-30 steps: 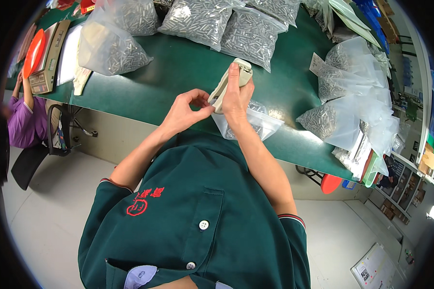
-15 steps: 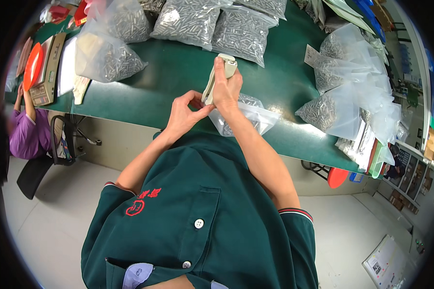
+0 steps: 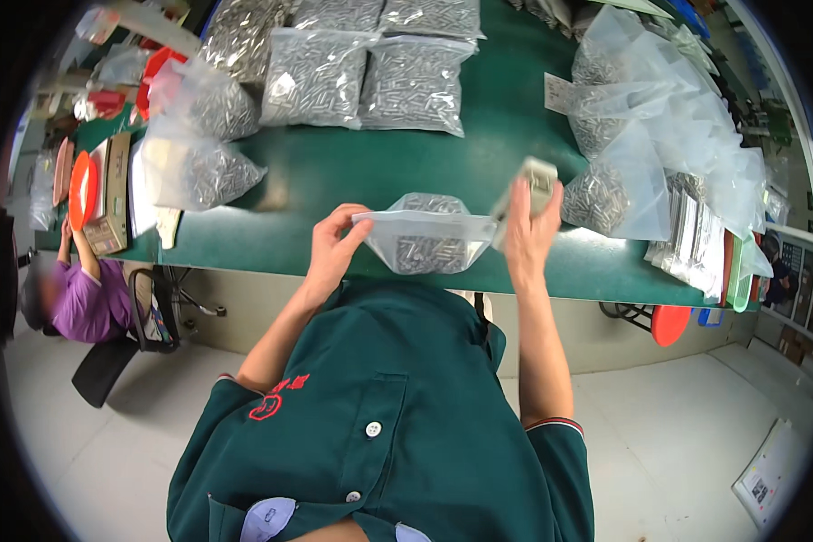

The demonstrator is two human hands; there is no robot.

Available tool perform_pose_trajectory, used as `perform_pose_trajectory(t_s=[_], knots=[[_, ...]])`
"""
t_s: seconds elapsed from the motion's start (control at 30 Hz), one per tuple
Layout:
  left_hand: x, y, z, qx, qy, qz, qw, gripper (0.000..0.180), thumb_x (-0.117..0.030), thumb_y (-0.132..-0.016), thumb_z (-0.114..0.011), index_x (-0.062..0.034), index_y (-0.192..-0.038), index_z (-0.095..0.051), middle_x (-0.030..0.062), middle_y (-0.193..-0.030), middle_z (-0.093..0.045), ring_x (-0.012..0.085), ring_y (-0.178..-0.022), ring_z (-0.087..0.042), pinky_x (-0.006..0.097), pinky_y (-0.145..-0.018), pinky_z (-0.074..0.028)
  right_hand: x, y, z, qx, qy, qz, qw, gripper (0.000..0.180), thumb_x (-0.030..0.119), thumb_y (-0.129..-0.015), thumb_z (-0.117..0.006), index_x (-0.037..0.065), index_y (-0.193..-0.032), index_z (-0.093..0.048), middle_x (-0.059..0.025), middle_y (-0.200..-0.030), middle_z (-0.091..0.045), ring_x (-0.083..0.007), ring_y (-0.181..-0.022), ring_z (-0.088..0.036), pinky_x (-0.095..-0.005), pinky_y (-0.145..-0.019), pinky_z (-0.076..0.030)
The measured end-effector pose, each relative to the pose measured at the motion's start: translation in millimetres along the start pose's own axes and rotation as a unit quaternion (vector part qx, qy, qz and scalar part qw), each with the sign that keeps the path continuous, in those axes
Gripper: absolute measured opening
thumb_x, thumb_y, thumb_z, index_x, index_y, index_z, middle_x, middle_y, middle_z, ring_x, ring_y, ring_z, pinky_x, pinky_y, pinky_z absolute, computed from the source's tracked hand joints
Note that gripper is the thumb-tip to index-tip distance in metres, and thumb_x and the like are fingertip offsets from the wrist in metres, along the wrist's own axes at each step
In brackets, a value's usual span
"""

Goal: The recorder is sorting metal hardware components into plastic bags and sealing them with a stapler.

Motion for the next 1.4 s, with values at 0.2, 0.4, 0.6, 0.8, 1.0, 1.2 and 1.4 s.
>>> perform_pose_trajectory(t_s=[0.2,0.4,0.6,0.8,1.0,1.2,1.4], knots=[[-5.9,2.0,-6.9,-0.015,0.044,0.018,0.999,0.012,-0.008,-0.086,-0.061,0.0037,-0.084,-0.062,0.0034,-0.088,-0.06,0.0096,-0.08,-0.051,0.023,-0.075,-0.04,-87.8,9.9,120.1,-0.015,0.488,0.17,0.856,0.046,0.039,-0.077,-0.068,0.005,-0.101,-0.05,-0.0109,-0.083,-0.057,-0.0296,-0.076,-0.056,-0.0403,-0.066,-0.043],[9.7,7.4,-6.4,-0.015,0.133,0.061,0.989,0.01,-0.009,-0.088,-0.057,0.0013,-0.09,-0.06,0.0021,-0.095,-0.058,0.0086,-0.088,-0.048,0.023,-0.082,-0.036,-119.1,0.7,143.3,0.023,0.614,0.188,0.766,0.049,0.04,-0.071,-0.072,0.004,-0.097,-0.051,-0.0092,-0.085,-0.052,-0.0279,-0.081,-0.053,-0.0381,-0.068,-0.039],[9.3,12.4,-22.7,0.1,0.085,0.073,0.989,0.065,-0.018,-0.076,-0.071,-0.0012,-0.131,-0.04,0.0104,-0.132,-0.045,0.0196,-0.124,-0.04,0.034,-0.106,-0.027,-98.3,8.4,124.3,0.029,0.57,0.144,0.808,0.077,0.032,-0.066,-0.077,0.0,-0.126,-0.041,-0.0187,-0.119,-0.047,-0.0342,-0.112,-0.044,-0.0449,-0.092,-0.036],[34.0,21.6,-44.7,0.191,-0.132,0.02,0.972,0.127,-0.037,-0.05,-0.088,-0.0002,-0.143,-0.01,0.0174,-0.15,-0.01,0.0308,-0.138,-0.017,0.04,-0.112,-0.017,-66.3,34.4,17.6,0.353,0.269,0.093,0.891,0.119,0.04,-0.05,-0.086,0.002,-0.141,-0.02,-0.0215,-0.139,-0.03,-0.0382,-0.128,-0.03,-0.0435,-0.107,-0.027],[23.8,2.7,-64.0,0.225,-0.127,-0.029,0.966,0.122,-0.035,-0.052,-0.089,0.0006,-0.142,-0.015,0.0172,-0.144,-0.025,0.0274,-0.133,-0.026,0.04,-0.109,-0.023,-86.4,32.2,-27.3,0.45,0.054,0.093,0.886,0.119,0.037,-0.052,-0.088,0.003,-0.142,-0.018,-0.0172,-0.147,-0.018,-0.032,-0.134,-0.025,-0.039,-0.111,-0.024],[42.7,-38.6,-54.6,0.129,-0.059,0.09,0.986,0.085,-0.029,-0.06,-0.085,0.0018,-0.127,-0.043,0.0151,-0.119,-0.055,0.0224,-0.111,-0.052,0.035,-0.094,-0.042,-90.3,-0.5,-52.5,0.382,-0.111,-0.091,0.913,0.078,0.017,-0.06,-0.085,-0.002,-0.124,-0.045,-0.0101,-0.114,-0.059,-0.0204,-0.108,-0.054,-0.0328,-0.094,-0.043],[60.4,-84.5,-67.8,0.045,-0.011,0.26,0.965,0.066,-0.041,-0.074,-0.071,0.0047,-0.118,-0.052,0.0154,-0.106,-0.062,0.0204,-0.096,-0.061,0.031,-0.083,-0.048,-158.3,-10.7,-63.0,0.199,-0.109,-0.356,0.907,0.059,0.036,-0.072,-0.074,-0.004,-0.111,-0.057,-0.0136,-0.101,-0.065,-0.0236,-0.091,-0.063,-0.0339,-0.082,-0.049]])
Point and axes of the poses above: each hand's wrist, its own y-axis away from the middle knuckle, its own z-axis out of the back of the hand, x = y × z, the point moved 5 cm from there along -y, towards the middle knuckle
